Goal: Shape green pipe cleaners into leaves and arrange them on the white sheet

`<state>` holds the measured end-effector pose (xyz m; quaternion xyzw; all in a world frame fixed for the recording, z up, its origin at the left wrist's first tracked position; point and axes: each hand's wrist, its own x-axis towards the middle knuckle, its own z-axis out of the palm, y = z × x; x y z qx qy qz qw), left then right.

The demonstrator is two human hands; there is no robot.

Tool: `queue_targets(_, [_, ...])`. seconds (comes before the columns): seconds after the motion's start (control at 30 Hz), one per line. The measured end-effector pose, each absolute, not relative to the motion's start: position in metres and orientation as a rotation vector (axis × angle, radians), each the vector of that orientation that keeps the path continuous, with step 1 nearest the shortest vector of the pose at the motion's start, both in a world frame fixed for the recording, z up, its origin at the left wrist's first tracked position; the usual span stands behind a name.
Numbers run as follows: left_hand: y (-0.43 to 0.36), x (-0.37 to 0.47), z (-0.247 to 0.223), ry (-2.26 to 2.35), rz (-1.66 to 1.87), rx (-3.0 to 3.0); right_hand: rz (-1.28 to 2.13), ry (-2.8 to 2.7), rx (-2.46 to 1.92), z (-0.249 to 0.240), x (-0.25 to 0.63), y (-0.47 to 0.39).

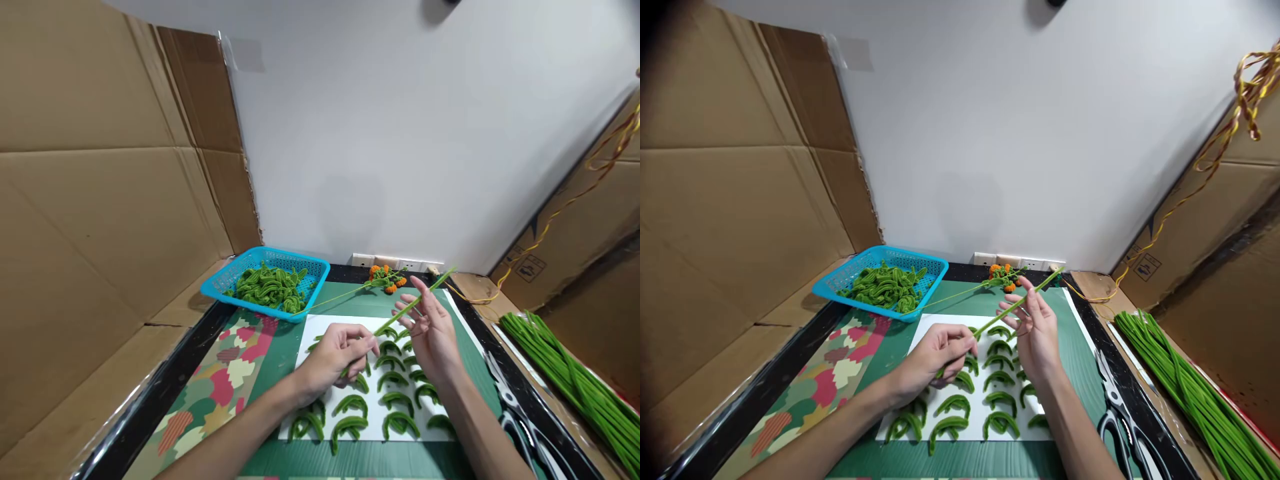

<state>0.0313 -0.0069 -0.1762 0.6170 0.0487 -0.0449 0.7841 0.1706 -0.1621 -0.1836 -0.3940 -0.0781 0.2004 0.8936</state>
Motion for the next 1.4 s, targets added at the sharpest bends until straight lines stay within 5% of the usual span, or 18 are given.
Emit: queue_targets(1.4, [0.041,0.03,-0.205,0.304,0.351,1.41,0.0,-0.059,-0.968,-0.211,0.219,-0.182])
